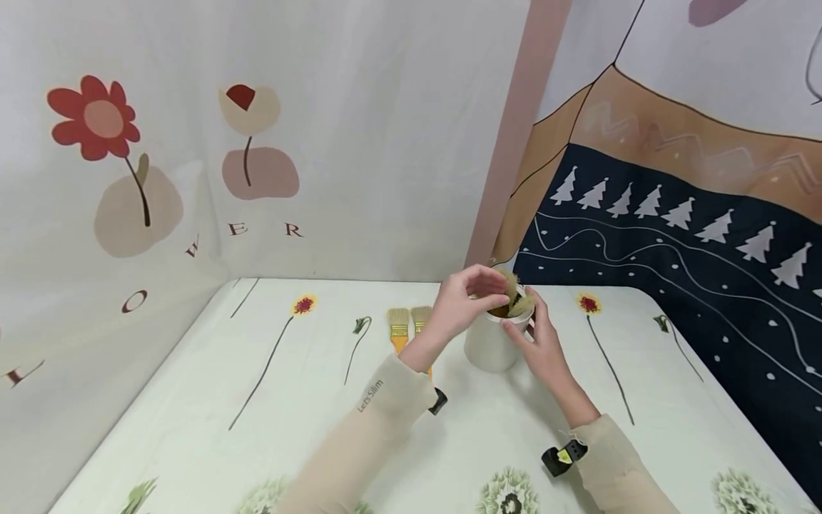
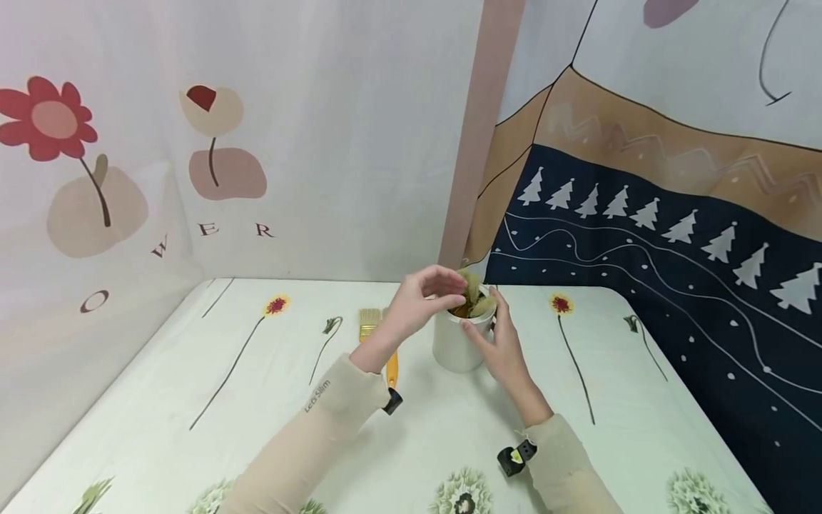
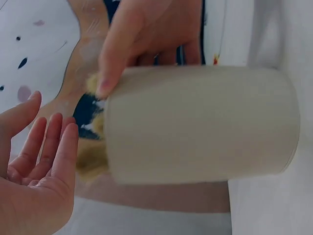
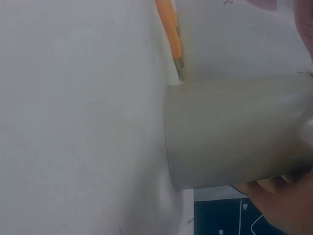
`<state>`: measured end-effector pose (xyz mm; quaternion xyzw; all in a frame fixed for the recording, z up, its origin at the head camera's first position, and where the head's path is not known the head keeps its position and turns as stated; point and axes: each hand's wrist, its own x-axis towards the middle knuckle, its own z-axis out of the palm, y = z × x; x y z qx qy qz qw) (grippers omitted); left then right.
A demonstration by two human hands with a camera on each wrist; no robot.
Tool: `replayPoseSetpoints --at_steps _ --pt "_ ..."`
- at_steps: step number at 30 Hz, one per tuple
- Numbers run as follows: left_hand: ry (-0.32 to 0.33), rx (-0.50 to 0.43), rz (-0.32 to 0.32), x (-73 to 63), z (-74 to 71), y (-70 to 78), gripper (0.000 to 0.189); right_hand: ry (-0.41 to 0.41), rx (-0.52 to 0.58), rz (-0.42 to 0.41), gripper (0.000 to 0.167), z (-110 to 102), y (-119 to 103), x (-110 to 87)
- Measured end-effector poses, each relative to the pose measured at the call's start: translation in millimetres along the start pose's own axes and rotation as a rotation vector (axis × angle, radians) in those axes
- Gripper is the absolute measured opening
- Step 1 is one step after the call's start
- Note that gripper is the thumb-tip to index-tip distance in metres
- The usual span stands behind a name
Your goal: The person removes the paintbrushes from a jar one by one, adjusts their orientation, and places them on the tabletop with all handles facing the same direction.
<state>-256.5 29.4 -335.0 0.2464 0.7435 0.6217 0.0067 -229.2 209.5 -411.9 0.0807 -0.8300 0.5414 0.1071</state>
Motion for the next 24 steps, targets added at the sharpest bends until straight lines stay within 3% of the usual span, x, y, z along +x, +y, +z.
replayPoseSetpoints --at_steps 8,13,19,21,24 --pt "-0.023 0.174 0.034 1.8 23.5 -9.6 0.029 0.002 0.002 -0.029 0.074 1 1 -1.5" --pt "0.002 0.279 0.022 4.7 29.5 -14.5 0.028 0.004 0.001 -0.038 0.073 2 2 -2.2" --pt "0.054 0.48 0.013 9.8 37.1 -12.2 0.017 0.008 0.006 -0.044 0.074 -1 0 -1.4" --pt "0.082 0.499 0.011 10.3 37.9 -11.9 0.011 0.01 0.011 -0.045 0.074 -1 0 -1.0" --pt "0.112 0.45 0.022 9.7 37.0 -14.9 0.007 0.013 0.015 -0.039 0.073 1 2 -1.7"
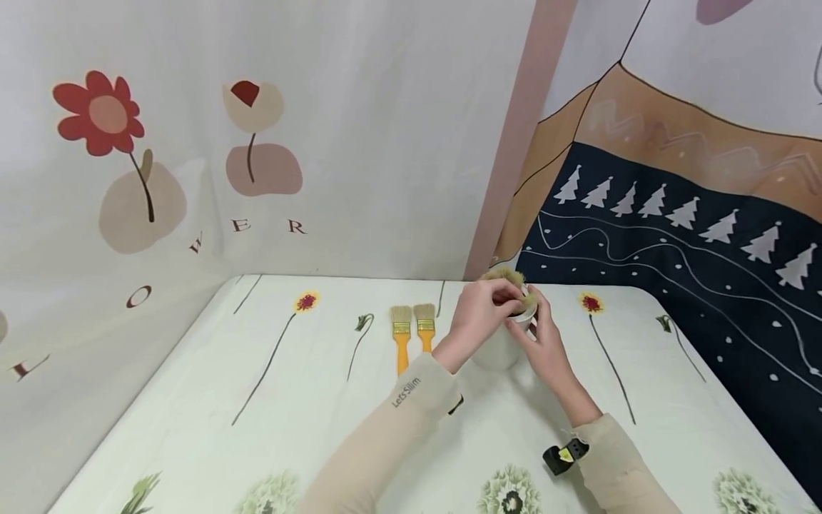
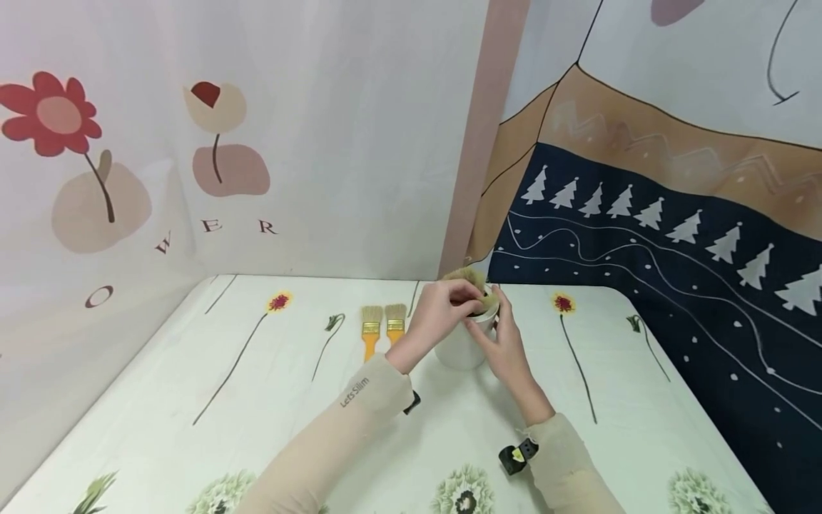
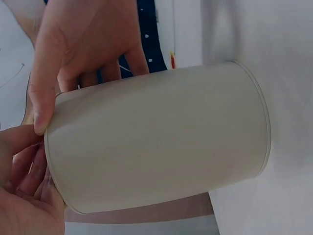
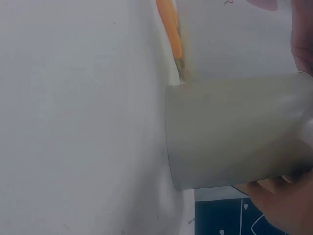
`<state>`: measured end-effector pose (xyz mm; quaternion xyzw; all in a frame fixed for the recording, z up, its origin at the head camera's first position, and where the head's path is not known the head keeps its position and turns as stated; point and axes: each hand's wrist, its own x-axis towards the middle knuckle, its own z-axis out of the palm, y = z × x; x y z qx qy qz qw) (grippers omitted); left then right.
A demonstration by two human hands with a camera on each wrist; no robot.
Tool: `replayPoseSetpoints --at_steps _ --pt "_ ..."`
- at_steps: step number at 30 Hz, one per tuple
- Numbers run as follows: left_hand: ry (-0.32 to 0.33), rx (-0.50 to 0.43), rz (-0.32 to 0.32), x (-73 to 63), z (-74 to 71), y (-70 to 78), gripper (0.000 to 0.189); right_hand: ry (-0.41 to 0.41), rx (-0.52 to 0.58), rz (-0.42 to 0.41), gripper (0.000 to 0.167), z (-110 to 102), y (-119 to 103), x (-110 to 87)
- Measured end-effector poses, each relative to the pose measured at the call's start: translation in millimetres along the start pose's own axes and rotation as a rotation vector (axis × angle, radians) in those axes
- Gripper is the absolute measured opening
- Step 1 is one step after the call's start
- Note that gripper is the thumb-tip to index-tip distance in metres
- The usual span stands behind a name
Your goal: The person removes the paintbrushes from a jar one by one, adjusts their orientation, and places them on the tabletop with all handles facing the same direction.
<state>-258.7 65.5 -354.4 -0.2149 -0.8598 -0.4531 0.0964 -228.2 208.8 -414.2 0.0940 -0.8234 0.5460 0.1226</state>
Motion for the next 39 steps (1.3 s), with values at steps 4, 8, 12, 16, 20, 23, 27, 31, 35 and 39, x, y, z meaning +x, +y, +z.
replayPoseSetpoints --at_steps 4,8,12,16,20,23,27,31,35,39 --pt "0.019 -0.174 -0.003 -2.9 -0.1 -6.9 0.006 -0.001 0.005 0.02 0.073 2 3 -3.1" --pt "0.02 -0.332 -0.014 -5.9 -4.0 -10.9 0.008 -0.006 0.005 0.035 0.075 3 5 -4.9" --pt "0.031 -0.405 -0.006 -5.7 -11.7 -10.7 0.01 -0.012 0.001 0.05 0.079 2 5 -3.3" --pt "0.056 -0.495 0.024 -2.8 -25.4 -5.4 0.011 -0.014 -0.006 0.055 0.08 -1 3 -0.8" --pt "0.106 -0.592 0.041 0.7 -43.9 1.0 0.013 -0.011 -0.013 0.044 0.078 -2 0 0.8" --pt "0.158 -0.656 0.047 2.3 -60.7 4.7 0.013 -0.006 -0.01 0.032 0.077 -3 -1 1.7" --pt "0.217 -0.756 0.048 2.8 -85.8 5.6 0.011 -0.002 -0.011 0.034 0.078 -3 -1 1.8" --pt "0.269 -0.791 0.041 0.3 -110.4 -2.4 0.008 -0.007 -0.011 0.038 0.078 -2 1 0.6" --pt "0.315 -0.78 0.025 -2.6 -131.3 -17.6 0.006 -0.009 -0.004 0.032 0.079 0 2 0.3" --pt "0.352 -0.735 -0.025 -4.6 -147.3 -37.0 0.005 -0.009 -0.005 0.027 0.079 -1 2 1.9"
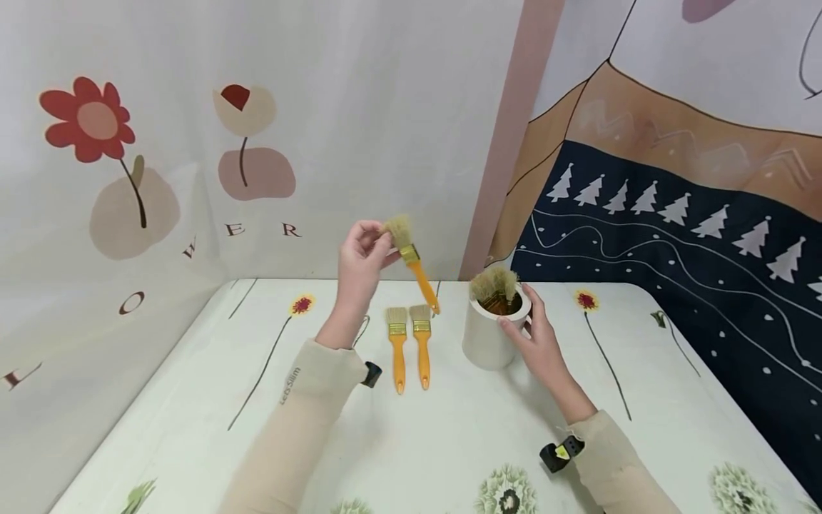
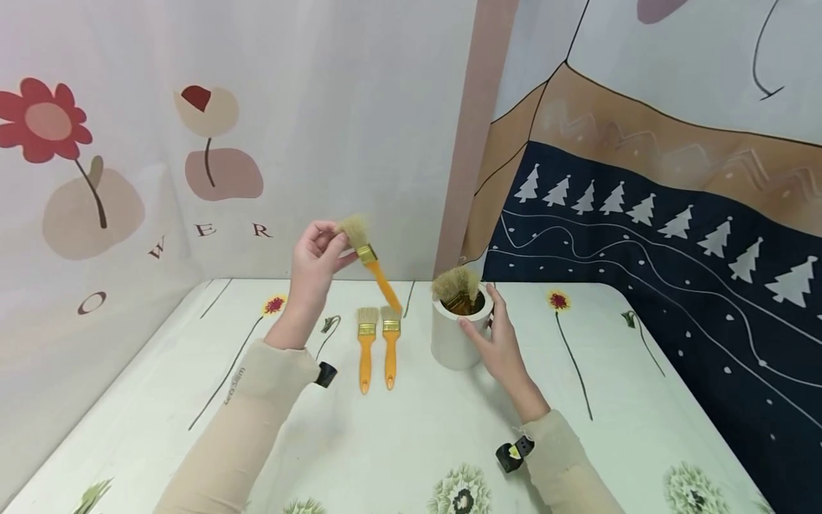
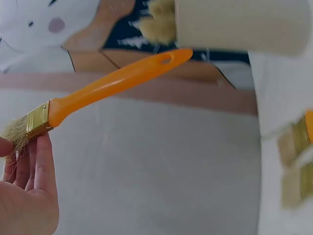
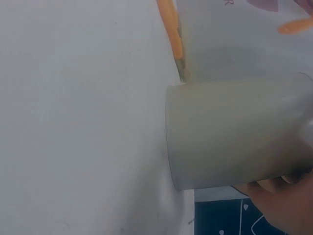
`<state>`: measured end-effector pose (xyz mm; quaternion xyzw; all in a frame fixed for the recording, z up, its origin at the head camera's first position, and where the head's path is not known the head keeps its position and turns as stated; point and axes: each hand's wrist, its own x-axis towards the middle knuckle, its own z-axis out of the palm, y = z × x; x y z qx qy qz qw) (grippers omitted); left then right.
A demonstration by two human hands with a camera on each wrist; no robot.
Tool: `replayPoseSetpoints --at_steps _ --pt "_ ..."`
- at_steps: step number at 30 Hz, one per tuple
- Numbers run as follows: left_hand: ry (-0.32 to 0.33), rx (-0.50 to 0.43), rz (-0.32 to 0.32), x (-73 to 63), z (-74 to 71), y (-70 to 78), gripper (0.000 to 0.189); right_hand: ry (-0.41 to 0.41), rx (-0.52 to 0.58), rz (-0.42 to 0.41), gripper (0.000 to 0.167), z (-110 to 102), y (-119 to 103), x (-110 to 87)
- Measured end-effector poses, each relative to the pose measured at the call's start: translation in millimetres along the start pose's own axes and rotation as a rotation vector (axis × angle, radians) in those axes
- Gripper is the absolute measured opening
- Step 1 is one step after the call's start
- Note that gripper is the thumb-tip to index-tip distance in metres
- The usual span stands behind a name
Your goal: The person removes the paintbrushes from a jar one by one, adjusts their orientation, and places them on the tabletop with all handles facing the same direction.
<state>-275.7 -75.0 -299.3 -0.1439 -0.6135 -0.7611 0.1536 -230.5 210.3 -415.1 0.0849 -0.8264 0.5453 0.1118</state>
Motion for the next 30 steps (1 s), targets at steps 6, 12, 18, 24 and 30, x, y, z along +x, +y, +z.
replayPoseSetpoints --at_steps 6,12,18,24,30 --pt "0.065 0.095 -0.1 7.2 -34.2 -17.4 0.008 0.001 -0.006 0.001 0.079 -2 -1 0.0" --pt "0.102 0.212 -0.247 9.9 -62.4 -40.7 0.009 0.006 -0.016 -0.001 0.079 -2 1 0.5" --pt "0.115 0.297 -0.394 7.3 -80.2 -59.9 0.019 0.003 -0.014 0.001 0.08 -2 1 0.9" --pt "0.095 0.333 -0.506 4.5 -91.4 -81.9 0.022 0.001 -0.014 0.003 0.08 -1 1 1.2" --pt "0.054 0.371 -0.601 -0.3 -96.5 -103.1 0.026 0.004 -0.008 0.002 0.08 -1 0 1.4"
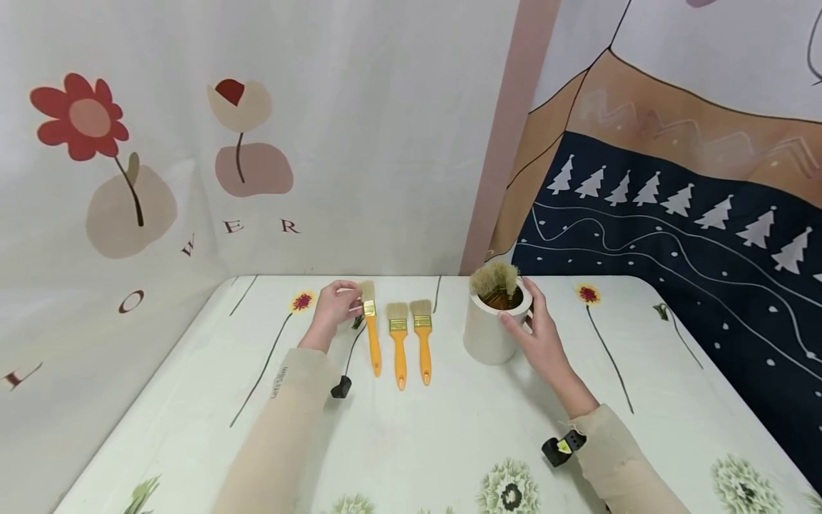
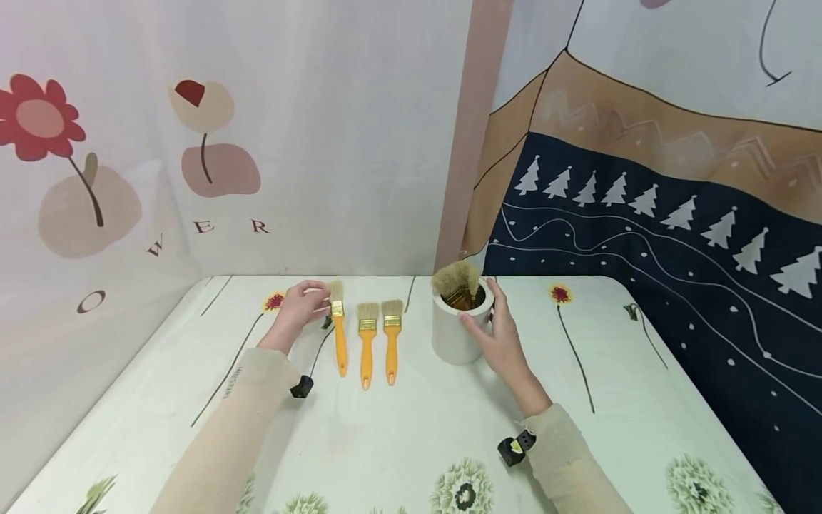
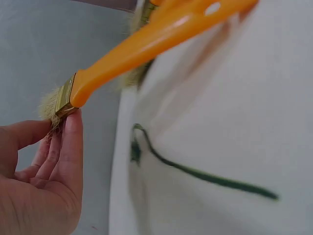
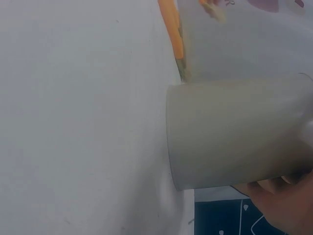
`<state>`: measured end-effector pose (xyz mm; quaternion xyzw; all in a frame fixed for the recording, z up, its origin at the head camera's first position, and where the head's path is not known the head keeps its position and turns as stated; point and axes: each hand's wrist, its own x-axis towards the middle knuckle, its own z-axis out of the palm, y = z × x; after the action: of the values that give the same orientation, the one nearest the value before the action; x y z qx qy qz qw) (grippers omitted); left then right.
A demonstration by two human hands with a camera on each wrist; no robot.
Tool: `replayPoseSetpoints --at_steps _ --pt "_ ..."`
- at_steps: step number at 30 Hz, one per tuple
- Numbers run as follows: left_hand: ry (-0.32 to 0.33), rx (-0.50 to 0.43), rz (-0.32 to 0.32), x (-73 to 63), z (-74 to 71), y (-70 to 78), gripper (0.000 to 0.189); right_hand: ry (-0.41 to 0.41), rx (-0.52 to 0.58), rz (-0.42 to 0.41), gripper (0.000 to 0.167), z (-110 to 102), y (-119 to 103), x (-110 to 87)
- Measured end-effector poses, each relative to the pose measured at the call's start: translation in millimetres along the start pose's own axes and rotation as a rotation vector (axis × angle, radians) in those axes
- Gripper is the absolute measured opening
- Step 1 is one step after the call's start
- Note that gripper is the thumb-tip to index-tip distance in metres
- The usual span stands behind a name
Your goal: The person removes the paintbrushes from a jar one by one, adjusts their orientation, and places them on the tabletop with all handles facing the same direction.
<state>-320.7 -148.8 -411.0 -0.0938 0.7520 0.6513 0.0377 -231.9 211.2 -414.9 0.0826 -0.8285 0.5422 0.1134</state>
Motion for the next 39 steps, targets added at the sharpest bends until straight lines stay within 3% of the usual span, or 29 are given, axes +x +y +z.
replayPoseSetpoints --at_steps 5,12,25,29,32,39 --pt "-0.019 0.09 -0.047 0.0 5.8 -13.0 0.024 -0.004 -0.001 -0.006 0.078 0 -1 0.2" --pt "-0.034 0.119 -0.088 1.3 10.6 -23.2 0.019 -0.007 0.001 -0.011 0.077 -1 -2 1.4" --pt "0.031 0.159 -0.02 -2.1 15.2 -22.7 0.019 -0.006 -0.013 0.021 0.078 2 -5 -2.8" --pt "0.089 0.185 0.034 -4.3 13.7 -18.1 0.021 -0.013 -0.023 0.021 0.078 3 -2 -4.7" --pt "0.113 0.148 0.076 -4.5 16.0 -8.6 0.022 -0.006 -0.025 0.011 0.079 2 -1 -4.4" --pt "0.05 0.0 0.158 -16.6 34.3 24.7 0.026 0.001 -0.034 0.006 0.079 0 -1 -1.8"
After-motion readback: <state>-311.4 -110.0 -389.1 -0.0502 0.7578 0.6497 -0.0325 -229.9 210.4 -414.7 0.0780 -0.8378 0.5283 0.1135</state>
